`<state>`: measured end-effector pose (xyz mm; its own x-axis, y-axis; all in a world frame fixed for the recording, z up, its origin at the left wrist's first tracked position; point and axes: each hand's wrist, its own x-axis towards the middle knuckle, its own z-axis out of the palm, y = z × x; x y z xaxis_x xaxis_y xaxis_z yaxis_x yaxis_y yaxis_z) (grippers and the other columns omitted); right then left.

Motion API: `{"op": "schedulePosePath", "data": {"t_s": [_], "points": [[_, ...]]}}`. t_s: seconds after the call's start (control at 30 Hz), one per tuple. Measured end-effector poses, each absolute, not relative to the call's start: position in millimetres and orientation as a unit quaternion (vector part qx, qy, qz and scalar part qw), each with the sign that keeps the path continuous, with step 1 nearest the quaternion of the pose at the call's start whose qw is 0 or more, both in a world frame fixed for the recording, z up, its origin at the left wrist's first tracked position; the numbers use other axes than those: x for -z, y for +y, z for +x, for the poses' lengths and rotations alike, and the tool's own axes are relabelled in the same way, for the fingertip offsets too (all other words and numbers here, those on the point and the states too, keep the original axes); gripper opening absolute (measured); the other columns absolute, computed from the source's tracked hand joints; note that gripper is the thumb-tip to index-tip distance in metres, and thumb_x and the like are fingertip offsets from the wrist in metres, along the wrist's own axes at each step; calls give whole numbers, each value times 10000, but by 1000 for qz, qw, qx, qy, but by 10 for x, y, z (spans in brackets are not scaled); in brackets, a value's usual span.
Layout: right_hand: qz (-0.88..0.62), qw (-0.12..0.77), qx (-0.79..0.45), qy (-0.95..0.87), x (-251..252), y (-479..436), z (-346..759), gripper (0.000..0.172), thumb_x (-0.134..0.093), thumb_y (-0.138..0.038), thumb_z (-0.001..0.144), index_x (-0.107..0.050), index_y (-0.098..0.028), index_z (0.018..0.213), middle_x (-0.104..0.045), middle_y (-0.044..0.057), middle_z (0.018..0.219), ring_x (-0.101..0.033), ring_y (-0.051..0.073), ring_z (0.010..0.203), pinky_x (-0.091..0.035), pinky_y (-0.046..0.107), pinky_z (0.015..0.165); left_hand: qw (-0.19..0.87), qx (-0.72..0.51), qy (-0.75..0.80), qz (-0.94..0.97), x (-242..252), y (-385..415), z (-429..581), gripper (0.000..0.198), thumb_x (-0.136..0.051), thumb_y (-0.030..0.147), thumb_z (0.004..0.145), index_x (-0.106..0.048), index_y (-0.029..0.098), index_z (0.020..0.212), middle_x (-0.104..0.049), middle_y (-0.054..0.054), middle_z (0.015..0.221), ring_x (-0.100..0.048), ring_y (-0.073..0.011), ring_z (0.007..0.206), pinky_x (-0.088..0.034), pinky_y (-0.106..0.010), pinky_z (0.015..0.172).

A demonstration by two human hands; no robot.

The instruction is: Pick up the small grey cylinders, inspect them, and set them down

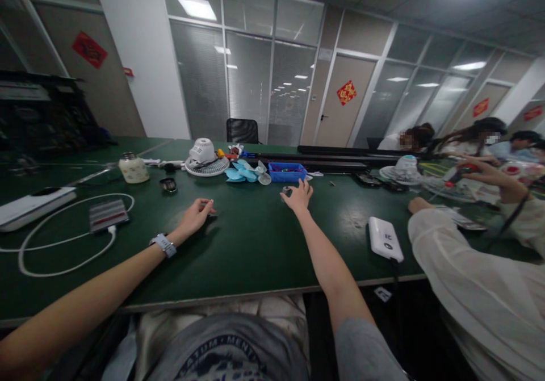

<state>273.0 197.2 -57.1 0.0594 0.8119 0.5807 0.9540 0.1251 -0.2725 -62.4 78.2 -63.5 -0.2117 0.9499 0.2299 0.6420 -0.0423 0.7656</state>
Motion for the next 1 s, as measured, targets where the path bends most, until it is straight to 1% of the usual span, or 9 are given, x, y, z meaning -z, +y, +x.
{"op": "schedulePosePath", "data": {"t_s": [0.1,0.2,0.33,0.43,0.5,0.63,0.73,0.83,1.0], "points": [[-665,352,69,-655,561,1960,2699,367,-704,-504,704,-739,-254,970,-459,109,1394,-239,318,1355,-165,514,1066,192,-399,666,600,631,778,-622,471,-384,586,869,-525,192,1087,-740,-76,941,-666,-233,887,-459,-328,752],[-638,377,58,-669,510,1857,2645,300,-743,-438,682,-742,-281,938,-529,79,1333,-268,312,1341,-167,506,1066,196,-399,661,604,641,784,-624,477,-386,592,867,-527,194,1088,-738,-74,939,-664,-232,891,-462,-326,750],[-563,398,28,-724,389,1578,2366,306,-761,-392,683,-725,-309,974,-639,47,1198,-363,283,1308,-169,503,1067,197,-402,652,611,641,759,-601,484,-385,593,869,-526,190,1097,-731,-74,927,-663,-233,886,-466,-334,755],[-507,391,-42,-767,303,1296,2035,358,-765,-411,686,-704,-332,1030,-644,40,1194,-457,251,1255,-181,507,1068,188,-415,626,633,596,685,-538,472,-401,575,875,-530,185,1108,-721,-75,922,-659,-229,865,-471,-346,758],[-467,373,-92,-796,276,1114,1831,372,-769,-418,685,-698,-342,1043,-655,28,1181,-488,241,1236,-195,506,1070,160,-436,598,654,545,617,-475,452,-447,554,866,-545,182,1104,-707,-81,944,-647,-227,875,-475,-346,749],[-414,337,-156,-831,312,880,1594,393,-787,-364,678,-700,-313,1058,-680,35,1143,-535,239,1196,-297,469,1042,64,-486,503,711,432,479,-333,364,-551,477,844,-586,195,1072,-675,-77,1048,-588,-225,1015,-468,-355,823],[-389,333,-177,-841,365,830,1553,397,-802,-319,658,-713,-273,1042,-677,47,1151,-570,238,1150,-377,416,1004,29,-490,449,746,377,413,-247,296,-589,427,838,-629,208,1033,-677,-63,1054,-552,-221,1069,-445,-370,902],[-361,339,-187,-848,390,831,1558,346,-803,-284,654,-729,-250,991,-698,35,1100,-599,225,1102,-426,368,969,20,-479,438,761,362,394,-206,247,-610,408,829,-676,219,974,-683,-55,1050,-551,-223,1060,-432,-383,929],[-329,363,-169,-855,409,865,1578,342,-801,-291,670,-731,-240,1000,-716,40,1047,-624,214,1042,-449,339,929,14,-464,443,767,378,415,-223,247,-651,423,793,-703,231,941,-688,-47,1083,-562,-236,1058,-433,-393,928]]}}
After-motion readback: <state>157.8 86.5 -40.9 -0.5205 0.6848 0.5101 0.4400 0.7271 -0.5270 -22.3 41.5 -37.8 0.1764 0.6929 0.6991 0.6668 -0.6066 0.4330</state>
